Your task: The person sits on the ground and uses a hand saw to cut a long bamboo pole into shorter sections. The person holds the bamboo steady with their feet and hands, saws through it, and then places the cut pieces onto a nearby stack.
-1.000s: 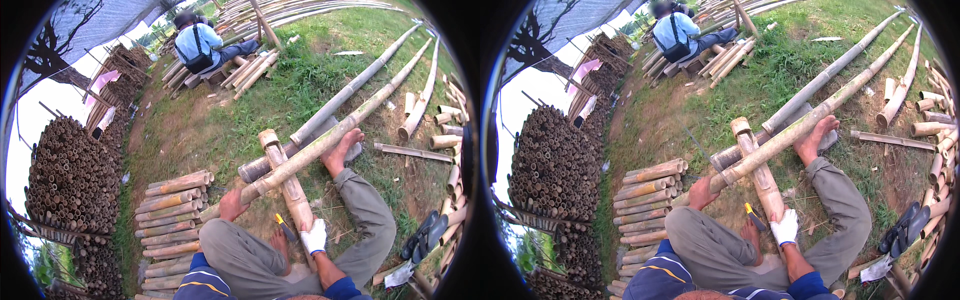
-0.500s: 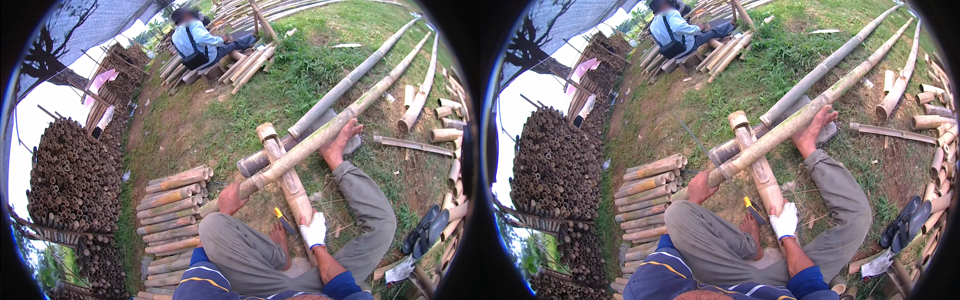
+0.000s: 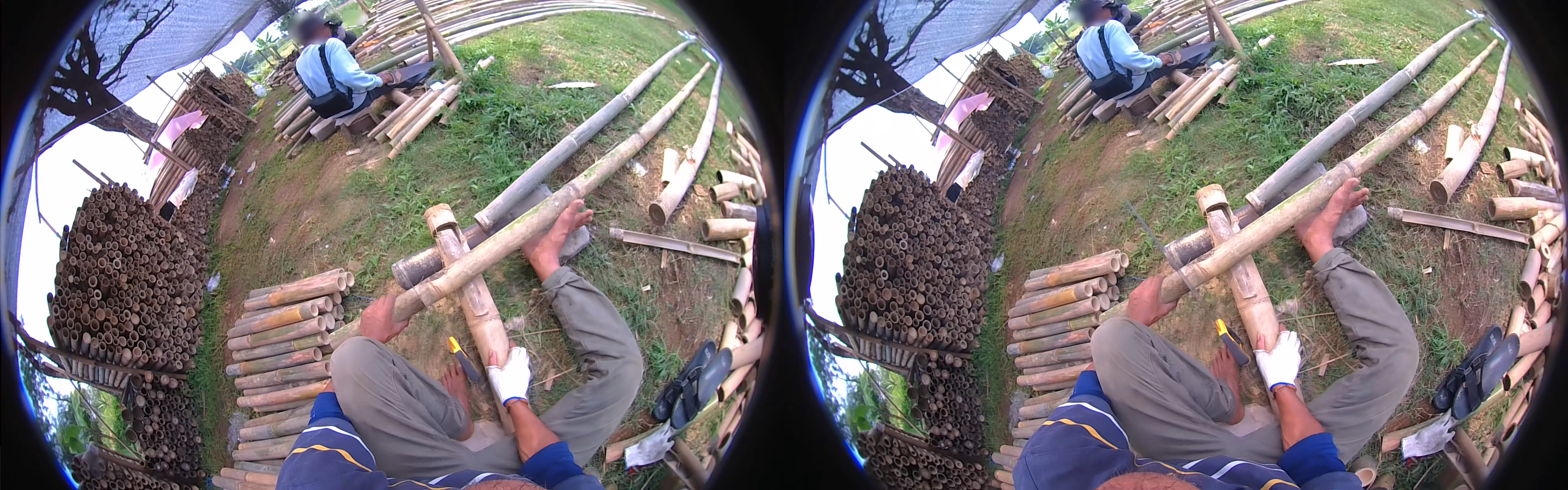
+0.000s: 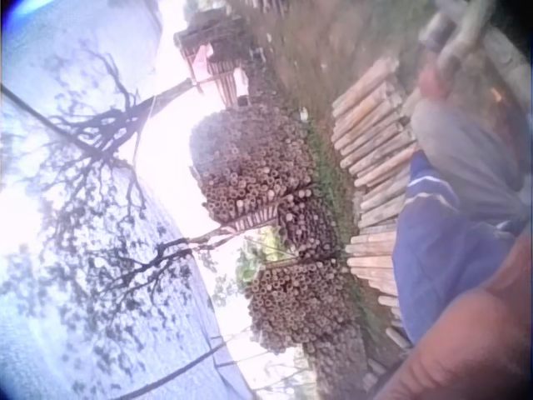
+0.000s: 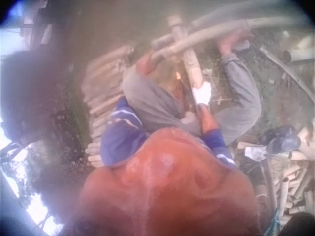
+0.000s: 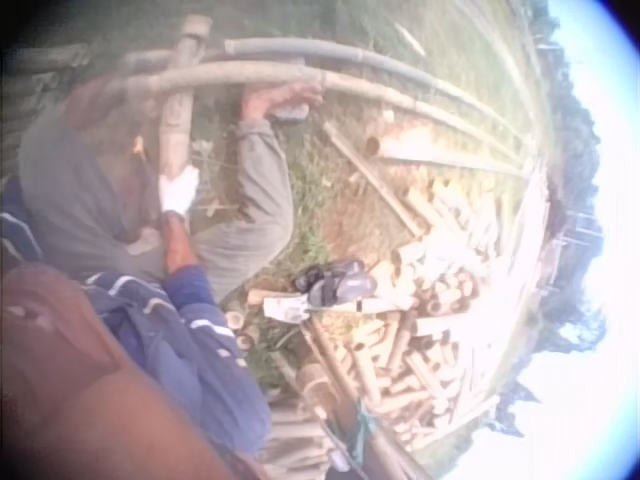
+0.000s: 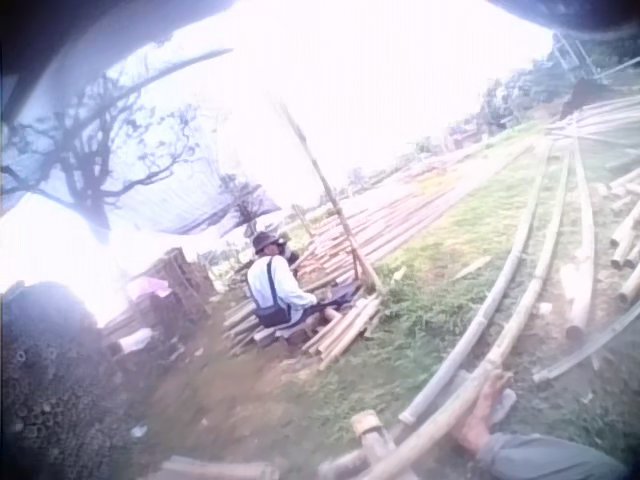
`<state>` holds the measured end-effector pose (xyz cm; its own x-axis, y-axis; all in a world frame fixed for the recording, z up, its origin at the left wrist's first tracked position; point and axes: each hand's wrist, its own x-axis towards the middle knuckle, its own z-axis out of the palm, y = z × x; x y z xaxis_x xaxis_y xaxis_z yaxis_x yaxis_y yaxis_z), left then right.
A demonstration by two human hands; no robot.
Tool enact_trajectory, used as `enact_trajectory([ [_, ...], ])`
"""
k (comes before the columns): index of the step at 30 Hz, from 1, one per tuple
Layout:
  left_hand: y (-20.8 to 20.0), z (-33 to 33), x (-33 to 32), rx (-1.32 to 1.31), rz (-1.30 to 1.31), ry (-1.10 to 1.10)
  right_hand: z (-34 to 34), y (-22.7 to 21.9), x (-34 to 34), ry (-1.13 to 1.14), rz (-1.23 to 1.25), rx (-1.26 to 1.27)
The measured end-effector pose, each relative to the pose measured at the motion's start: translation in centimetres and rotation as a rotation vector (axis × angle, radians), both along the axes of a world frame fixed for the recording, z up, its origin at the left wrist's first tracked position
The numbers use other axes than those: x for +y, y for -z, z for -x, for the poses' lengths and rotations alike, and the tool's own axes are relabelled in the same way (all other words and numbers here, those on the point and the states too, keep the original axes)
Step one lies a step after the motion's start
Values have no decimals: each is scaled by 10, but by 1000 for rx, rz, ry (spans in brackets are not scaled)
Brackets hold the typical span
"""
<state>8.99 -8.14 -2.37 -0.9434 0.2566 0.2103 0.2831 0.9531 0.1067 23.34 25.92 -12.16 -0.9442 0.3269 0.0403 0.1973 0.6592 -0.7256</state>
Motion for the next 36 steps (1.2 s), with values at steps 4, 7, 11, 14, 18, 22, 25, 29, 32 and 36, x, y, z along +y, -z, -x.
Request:
enact_trajectory([
  [4, -16, 17, 4, -102, -97, 117, 5, -1, 11, 15, 8, -37],
  [7, -50, 22, -48, -133, 90, 10, 3, 7, 3, -1, 27, -3],
  [11, -134, 17, -170, 64, 215, -323, -8, 3, -10, -44, 52, -50],
  [14, -230, 38, -215, 39, 235, -768, 1, 7, 3, 7, 0, -62],
  [18, -326, 44, -265, -118, -62, -1157, 7, 5, 21, 55, 60, -17],
  [22, -365, 10, -355, -145, -30, -1292, 2, 8, 14, 19, 27, 25],
  [25, -353, 6, -399, -123, -11, -1293, 1, 11, 11, 11, 17, -9],
  [29, -365, -9, -404, -97, 4, -1322, -4, 7, 2, 5, 39, -33],
  [32, -358, 12, -392, -164, 17, -1330, 0, 8, 4, 21, 9, -31],
  [36, -363, 19, -349, -236, 18, -1287, -7, 3, 11, 30, 33, -39],
])
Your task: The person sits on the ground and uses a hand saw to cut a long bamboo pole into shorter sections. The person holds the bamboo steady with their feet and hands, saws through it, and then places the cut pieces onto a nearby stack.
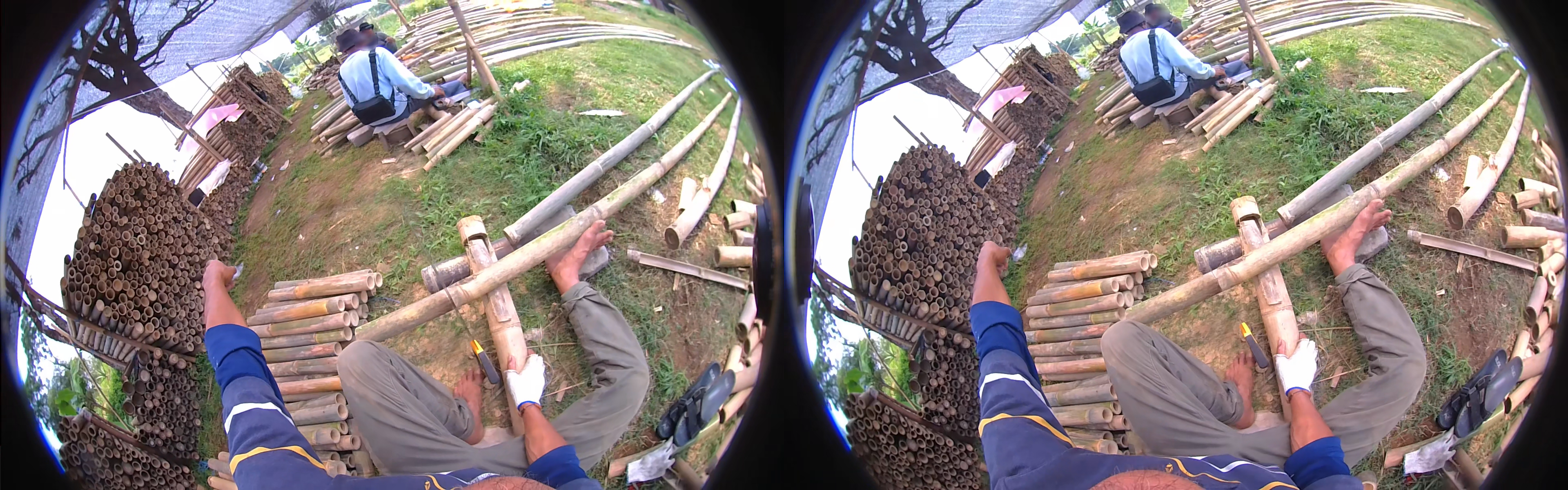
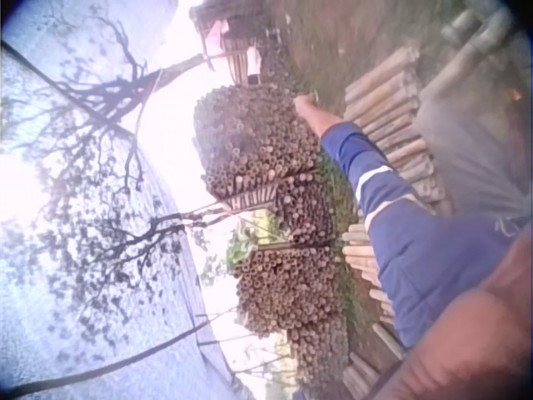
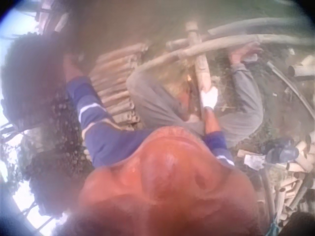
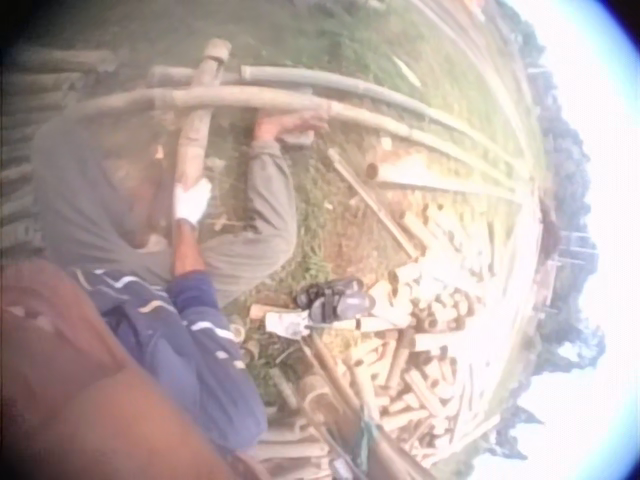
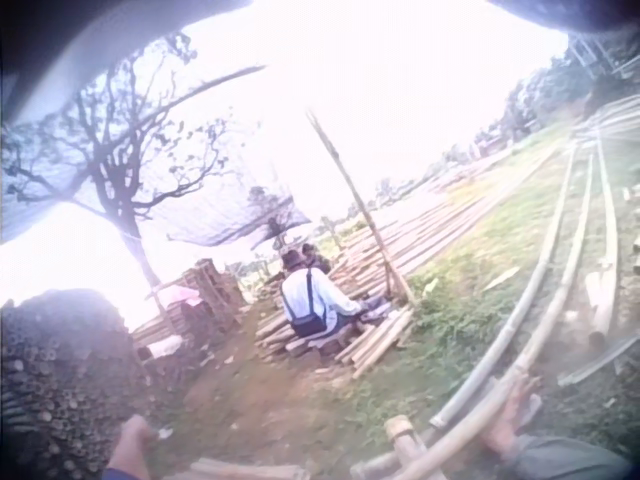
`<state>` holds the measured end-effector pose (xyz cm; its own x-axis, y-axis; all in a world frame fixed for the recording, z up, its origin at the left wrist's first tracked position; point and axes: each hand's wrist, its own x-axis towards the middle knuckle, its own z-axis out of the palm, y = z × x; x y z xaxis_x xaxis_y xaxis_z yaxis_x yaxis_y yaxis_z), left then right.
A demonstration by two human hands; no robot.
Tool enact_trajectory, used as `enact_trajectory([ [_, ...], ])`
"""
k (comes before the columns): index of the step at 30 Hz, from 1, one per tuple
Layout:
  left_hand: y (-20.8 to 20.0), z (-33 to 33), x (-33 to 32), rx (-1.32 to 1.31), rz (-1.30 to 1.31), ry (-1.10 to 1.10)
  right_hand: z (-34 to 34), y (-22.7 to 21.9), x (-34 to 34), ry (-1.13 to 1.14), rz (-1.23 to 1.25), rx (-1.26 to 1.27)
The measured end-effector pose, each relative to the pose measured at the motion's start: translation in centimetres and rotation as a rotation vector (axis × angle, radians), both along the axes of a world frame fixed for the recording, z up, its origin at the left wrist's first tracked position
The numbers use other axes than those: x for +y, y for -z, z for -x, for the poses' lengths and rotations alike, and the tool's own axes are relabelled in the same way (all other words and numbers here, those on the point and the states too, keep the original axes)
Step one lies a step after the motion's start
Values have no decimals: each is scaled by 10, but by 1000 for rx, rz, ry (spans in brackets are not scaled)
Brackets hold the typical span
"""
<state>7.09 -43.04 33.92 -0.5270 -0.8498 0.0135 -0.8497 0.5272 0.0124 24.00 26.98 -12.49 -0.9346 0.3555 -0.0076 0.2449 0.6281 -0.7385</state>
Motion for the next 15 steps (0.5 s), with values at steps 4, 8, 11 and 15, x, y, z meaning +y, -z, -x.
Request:
enact_trajectory([
  [4, -21, -8, -3, 100, 106, 1, -7, 0, -5, -4, 44, 5],
  [8, -21, -10, 15, 52, 84, 9, 5, 4, 1, 6, -4, 6],
  [11, -19, -14, 27, 99, 99, 5, 6, 6, 4, 14, -12, 38],
  [15, -27, -22, 17, 38, 92, 39, 4, 3, 2, 3, -12, 16],
])
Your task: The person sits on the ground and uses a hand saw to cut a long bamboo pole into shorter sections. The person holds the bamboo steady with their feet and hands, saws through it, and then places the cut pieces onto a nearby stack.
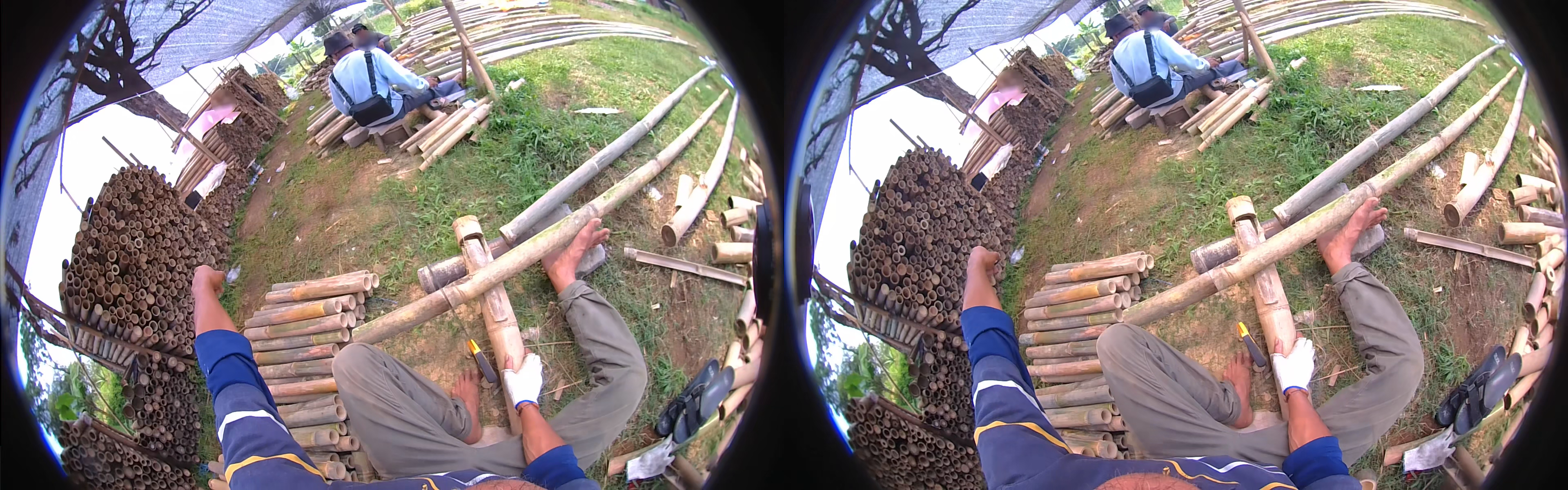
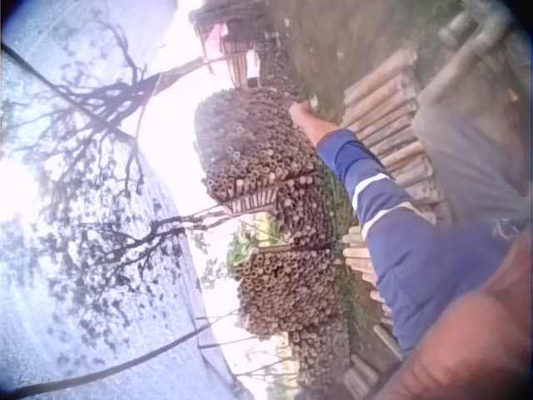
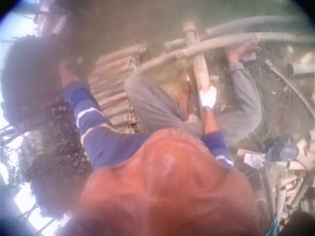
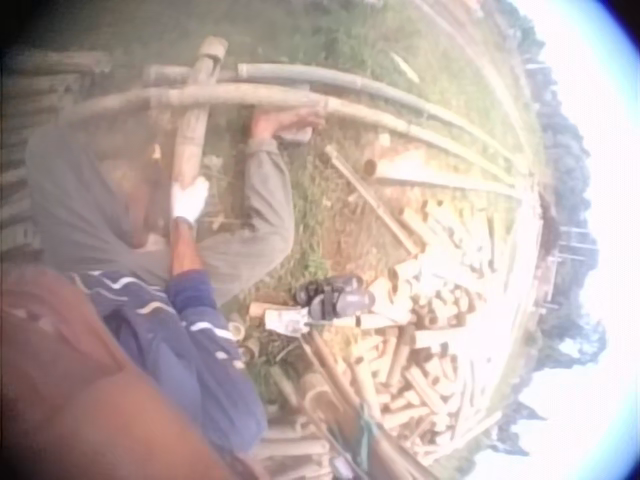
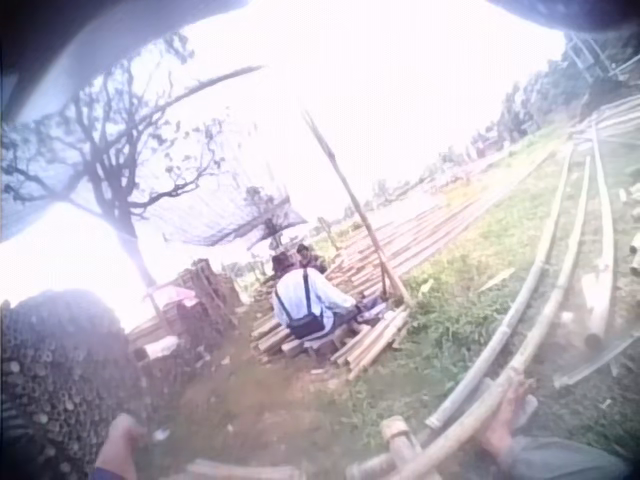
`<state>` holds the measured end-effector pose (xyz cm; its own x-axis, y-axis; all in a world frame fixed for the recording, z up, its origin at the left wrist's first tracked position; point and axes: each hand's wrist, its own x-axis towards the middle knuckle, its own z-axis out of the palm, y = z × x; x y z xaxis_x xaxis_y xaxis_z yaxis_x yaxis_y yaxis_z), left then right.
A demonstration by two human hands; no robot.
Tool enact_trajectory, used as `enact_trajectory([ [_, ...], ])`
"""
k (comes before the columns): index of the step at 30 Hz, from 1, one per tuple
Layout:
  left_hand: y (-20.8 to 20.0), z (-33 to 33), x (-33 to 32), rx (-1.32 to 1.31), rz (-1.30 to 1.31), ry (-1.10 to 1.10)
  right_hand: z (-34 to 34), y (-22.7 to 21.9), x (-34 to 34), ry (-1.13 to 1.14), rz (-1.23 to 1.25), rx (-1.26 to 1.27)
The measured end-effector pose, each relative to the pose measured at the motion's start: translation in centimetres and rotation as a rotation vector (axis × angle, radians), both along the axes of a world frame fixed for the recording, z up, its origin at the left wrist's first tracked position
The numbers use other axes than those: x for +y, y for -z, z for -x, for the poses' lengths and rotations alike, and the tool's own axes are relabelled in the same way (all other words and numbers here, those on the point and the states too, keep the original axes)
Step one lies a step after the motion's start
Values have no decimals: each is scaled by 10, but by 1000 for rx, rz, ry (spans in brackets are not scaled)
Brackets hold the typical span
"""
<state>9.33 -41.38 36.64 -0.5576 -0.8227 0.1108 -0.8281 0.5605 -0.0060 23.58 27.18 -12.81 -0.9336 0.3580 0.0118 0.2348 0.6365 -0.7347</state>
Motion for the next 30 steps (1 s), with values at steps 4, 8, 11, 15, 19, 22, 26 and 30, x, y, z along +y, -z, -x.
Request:
enact_trajectory([
  [4, 1, 1, -5, 52, -1, -8, 0, -2, -1, -8, 1, 8],
  [8, -3, -5, -4, 0, 19, -23, -1, -1, -10, -17, 8, 15],
  [11, -11, -12, 2, -90, 70, -11, -2, 1, -21, -42, 1, 19],
  [15, 13, 93, 102, -1, -35, 193, 4, -10, 30, 86, -17, 4],
  [19, 11, 124, 146, 111, 117, 694, -1, 5, -2, -26, -34, -40],
  [22, -1, 186, 300, 86, 223, 1026, 0, -5, 2, -30, -3, -84],
  [26, -31, 175, 532, 189, 383, 1524, 0, -5, -2, -22, 13, -74],
  [30, -48, 130, 697, 283, 350, 1937, 1, 11, -3, 33, -36, 24],
])
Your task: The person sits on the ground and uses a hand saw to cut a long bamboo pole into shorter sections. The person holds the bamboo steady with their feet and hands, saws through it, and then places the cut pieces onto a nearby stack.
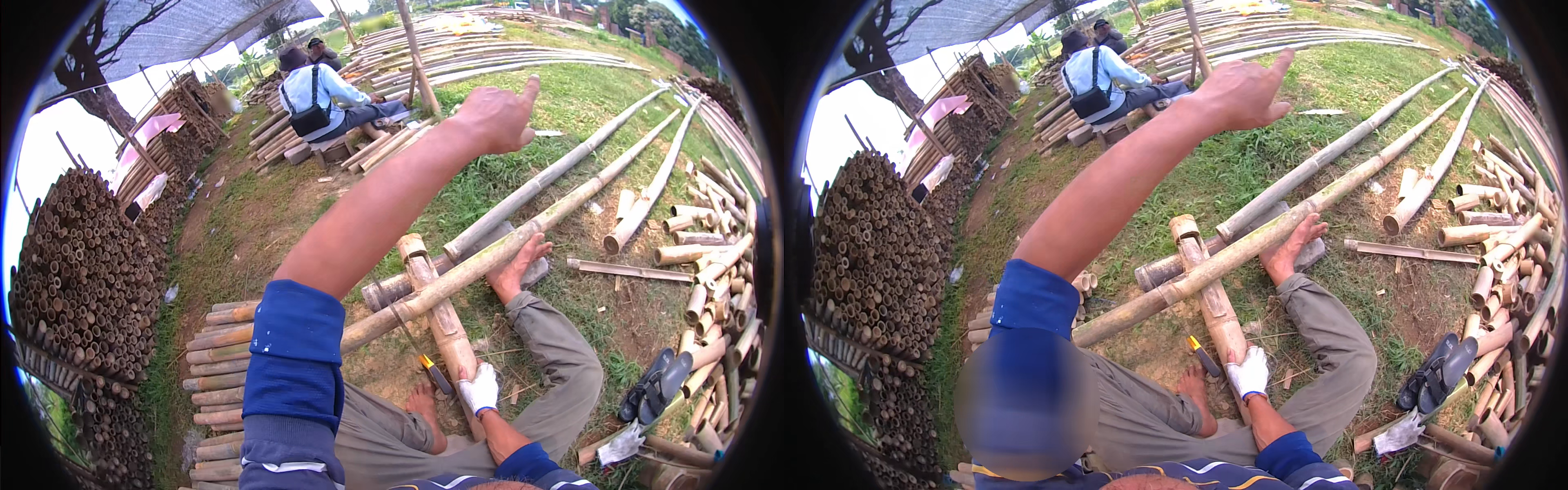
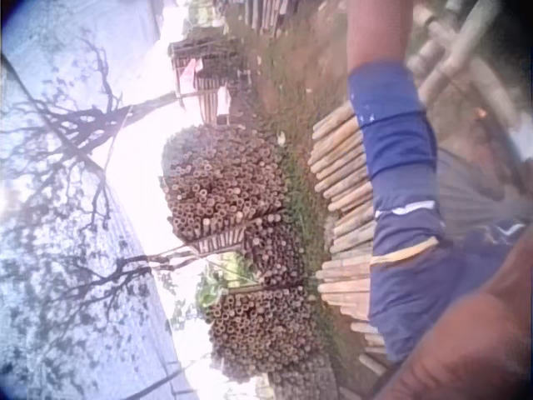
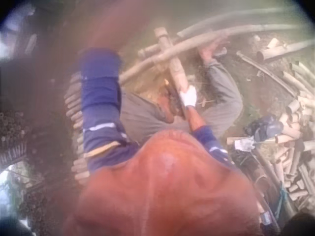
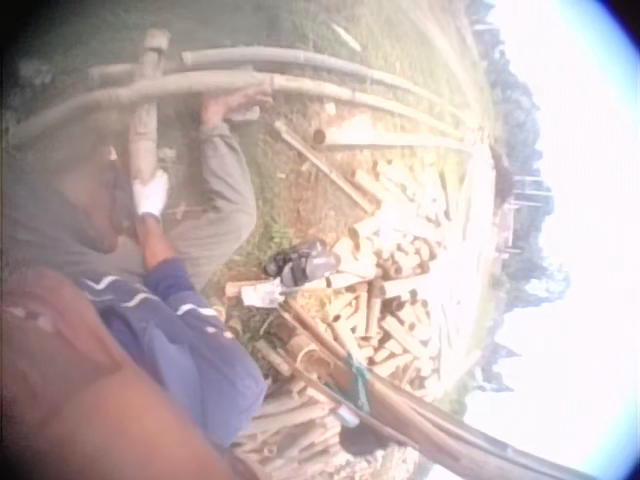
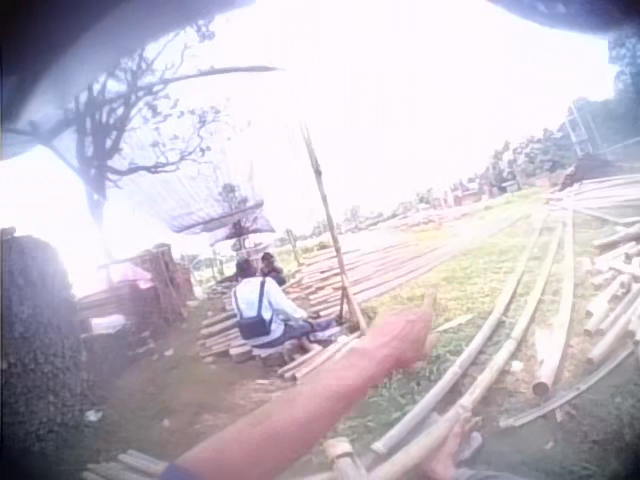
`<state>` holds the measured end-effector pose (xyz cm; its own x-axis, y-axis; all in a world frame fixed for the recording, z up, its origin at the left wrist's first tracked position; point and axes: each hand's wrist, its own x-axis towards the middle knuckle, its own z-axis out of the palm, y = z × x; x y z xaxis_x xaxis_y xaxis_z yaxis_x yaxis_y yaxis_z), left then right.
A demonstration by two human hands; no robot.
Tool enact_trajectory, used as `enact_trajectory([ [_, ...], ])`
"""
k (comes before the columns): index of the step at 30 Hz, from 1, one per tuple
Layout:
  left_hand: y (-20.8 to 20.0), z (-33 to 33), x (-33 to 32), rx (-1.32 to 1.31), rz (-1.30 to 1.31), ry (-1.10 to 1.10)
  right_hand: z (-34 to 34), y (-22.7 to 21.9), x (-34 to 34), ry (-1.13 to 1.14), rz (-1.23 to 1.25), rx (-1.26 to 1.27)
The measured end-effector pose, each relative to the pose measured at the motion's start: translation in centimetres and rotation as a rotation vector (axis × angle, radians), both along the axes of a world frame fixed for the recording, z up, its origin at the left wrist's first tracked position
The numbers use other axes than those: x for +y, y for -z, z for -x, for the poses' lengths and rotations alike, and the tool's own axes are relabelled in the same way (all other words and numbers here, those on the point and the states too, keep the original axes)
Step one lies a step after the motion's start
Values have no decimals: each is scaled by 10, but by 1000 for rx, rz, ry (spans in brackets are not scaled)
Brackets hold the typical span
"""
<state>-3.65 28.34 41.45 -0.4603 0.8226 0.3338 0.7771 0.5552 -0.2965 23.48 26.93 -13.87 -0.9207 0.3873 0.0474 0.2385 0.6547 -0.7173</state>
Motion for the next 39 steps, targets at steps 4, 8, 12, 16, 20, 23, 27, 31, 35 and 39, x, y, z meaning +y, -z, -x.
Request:
enact_trajectory([
  [4, 24, -32, 51, 79, 29, 157, -2, -4, -5, -25, -8, -51],
  [8, 59, -19, 20, 27, 103, 119, -2, -4, -8, -40, 18, -26],
  [12, 78, 13, -71, -54, 198, -95, 0, 8, -2, -14, 4, 8],
  [16, 104, 67, -237, 2, 347, -450, 3, -5, -1, -17, 19, -21],
  [20, 94, 55, -417, 7, 90, -1071, 0, -9, -1, -15, 21, -19],
  [23, 100, 5, -518, 33, -85, -1602, 0, -4, 0, -14, 26, -11],
  [27, 135, -51, -602, -99, -144, -1852, -3, -7, -6, -14, 49, -19],
  [31, 198, -56, -614, -362, -129, -1832, -2, -16, -3, -10, 45, -49],
  [35, 289, -25, -555, -652, -148, -1505, 1, -18, 2, 21, 27, -38],
  [39, 390, -27, -478, -664, -341, -1091, 2, -18, -4, -1, 42, -42],
])
